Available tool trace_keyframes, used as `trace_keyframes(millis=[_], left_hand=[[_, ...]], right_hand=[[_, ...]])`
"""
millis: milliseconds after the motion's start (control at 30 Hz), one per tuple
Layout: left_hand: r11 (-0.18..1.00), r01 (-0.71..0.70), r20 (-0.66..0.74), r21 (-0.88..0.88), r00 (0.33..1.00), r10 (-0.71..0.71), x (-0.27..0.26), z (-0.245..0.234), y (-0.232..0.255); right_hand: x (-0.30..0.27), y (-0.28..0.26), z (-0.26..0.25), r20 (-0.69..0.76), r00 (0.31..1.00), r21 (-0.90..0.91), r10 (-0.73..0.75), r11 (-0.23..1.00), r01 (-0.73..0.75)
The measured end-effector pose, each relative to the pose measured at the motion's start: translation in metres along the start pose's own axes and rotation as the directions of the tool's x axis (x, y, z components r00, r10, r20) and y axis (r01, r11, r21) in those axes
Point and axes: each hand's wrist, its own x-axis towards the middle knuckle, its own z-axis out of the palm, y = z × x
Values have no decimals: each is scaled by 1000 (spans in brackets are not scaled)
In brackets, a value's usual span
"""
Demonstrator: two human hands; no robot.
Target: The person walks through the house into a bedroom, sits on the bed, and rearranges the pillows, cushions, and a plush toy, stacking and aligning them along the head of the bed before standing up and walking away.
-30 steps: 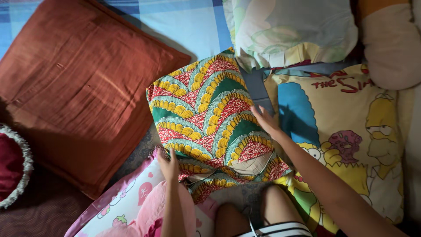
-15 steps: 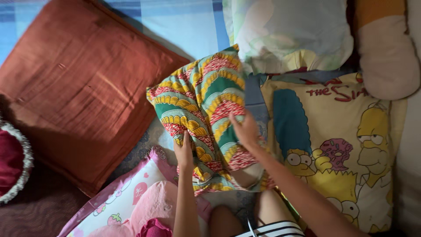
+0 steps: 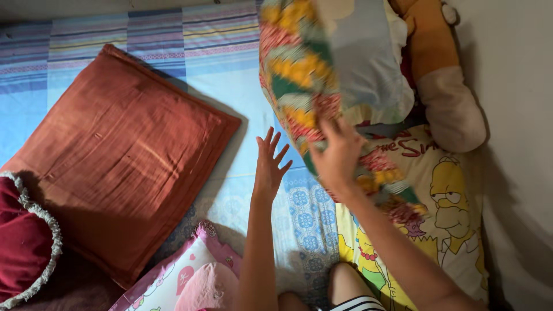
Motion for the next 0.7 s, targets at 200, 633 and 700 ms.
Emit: trace_keyframes(millis=[200, 633, 700], left_hand=[[998, 42, -159, -45, 986, -49, 2, -21, 3], [912, 244, -721, 329, 689, 76, -61, -284, -219], [917, 199, -713, 345, 692, 118, -64, -295, -238]], right_hand=[[-64, -25, 85, 248, 968, -26, 31, 999, -25], [-79, 144, 236, 509, 830, -72, 227, 973, -221], [-80, 171, 249, 698, 630, -128, 339, 926, -356]])
